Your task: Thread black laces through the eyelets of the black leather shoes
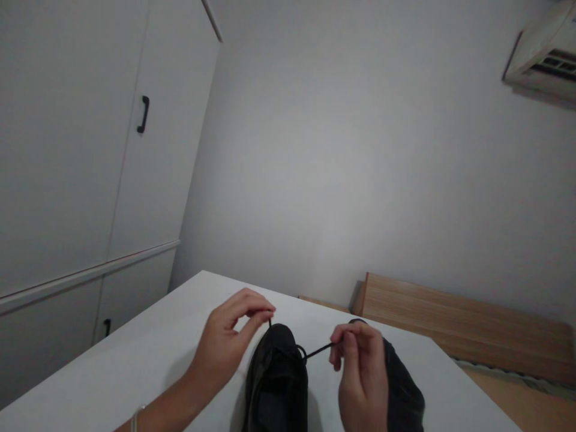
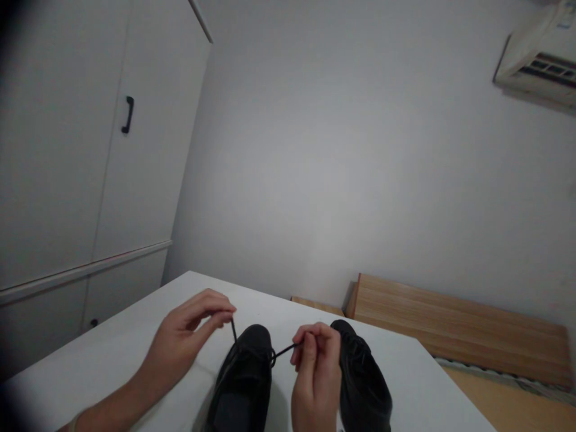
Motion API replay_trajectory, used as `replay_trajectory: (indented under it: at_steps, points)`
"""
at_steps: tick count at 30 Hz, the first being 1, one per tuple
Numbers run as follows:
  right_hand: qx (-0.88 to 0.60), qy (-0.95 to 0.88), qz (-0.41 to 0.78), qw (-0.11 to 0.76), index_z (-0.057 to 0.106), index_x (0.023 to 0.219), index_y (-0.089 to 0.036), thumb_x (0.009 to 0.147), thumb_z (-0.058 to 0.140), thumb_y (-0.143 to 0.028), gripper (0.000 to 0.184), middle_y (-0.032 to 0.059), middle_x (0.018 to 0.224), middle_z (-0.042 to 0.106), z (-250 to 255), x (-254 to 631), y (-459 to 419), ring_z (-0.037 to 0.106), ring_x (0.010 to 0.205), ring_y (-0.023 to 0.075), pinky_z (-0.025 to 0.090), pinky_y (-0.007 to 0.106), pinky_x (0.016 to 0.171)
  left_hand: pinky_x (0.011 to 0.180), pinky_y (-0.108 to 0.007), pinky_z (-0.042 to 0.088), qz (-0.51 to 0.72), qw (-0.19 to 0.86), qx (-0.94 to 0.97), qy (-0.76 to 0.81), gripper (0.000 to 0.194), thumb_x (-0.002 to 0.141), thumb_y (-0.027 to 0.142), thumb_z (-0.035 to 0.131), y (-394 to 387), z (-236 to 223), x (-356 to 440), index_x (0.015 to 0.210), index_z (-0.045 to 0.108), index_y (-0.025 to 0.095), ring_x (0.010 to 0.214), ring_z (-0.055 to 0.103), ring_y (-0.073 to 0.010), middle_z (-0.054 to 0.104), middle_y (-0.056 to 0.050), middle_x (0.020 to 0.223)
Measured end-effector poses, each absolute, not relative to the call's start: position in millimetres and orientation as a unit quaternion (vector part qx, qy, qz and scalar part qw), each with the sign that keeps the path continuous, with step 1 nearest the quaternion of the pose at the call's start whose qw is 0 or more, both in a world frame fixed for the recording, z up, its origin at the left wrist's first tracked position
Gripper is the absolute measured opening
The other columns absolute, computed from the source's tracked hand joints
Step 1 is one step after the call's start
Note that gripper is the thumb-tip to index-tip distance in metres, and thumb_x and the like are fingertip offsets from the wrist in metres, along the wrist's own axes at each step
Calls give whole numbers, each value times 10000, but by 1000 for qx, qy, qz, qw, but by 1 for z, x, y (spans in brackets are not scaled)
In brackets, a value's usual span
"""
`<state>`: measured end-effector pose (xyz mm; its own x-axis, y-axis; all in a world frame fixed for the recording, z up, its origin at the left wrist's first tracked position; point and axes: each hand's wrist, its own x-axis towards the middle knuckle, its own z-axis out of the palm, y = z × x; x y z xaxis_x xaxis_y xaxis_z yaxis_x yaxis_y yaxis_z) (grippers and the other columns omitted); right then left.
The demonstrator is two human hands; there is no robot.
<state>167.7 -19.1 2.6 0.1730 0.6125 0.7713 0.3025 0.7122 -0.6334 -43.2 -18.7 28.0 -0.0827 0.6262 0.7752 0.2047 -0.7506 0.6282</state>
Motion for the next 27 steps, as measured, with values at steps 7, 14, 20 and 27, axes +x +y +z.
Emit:
replay_trajectory:
  at_steps: [7, 14, 20, 27]
  points:
    - [-331, -500, 157, 785, 463, 967, -252, 950, 570, -416, 197, -59, 759, 582, 15, 183, -16, 562, 470, 93, 478, 220, 450, 501, -232, 460, 785, 276, 466, 302, 150, 809, 303, 721, 5, 21, -68, 849, 696, 161, 551, 572, -116, 702, -21, 774]
    - [-314, -454, 175, 815, 487, 986, -247, 910, 639, -404, 231, -49, 781, 614, 11, 182, -13, 621, 537, 111, 561, 274, 559, 590, -206, 475, 817, 293, 402, 293, 197, 788, 321, 765, 12, 14, -70, 862, 685, 157, 596, 573, -87, 702, -4, 783]
    - [-312, -459, 182, 811, 530, 963, -229, 896, 664, -401, 228, -25, 799, 654, 13, 184, -10, 643, 561, 117, 561, 273, 576, 553, -223, 466, 817, 288, 410, 286, 191, 756, 309, 780, 8, 20, -69, 837, 710, 151, 577, 558, -103, 701, -19, 753]
    - [-247, -626, 196, 713, 650, 890, -237, 928, 624, -294, 74, 54, 1027, 636, 11, 163, -24, 634, 656, 139, 552, 295, 592, 561, -244, 499, 719, 331, 548, 269, 66, 742, 228, 731, -23, 43, -33, 709, 742, 171, 582, 590, -136, 671, -12, 667]
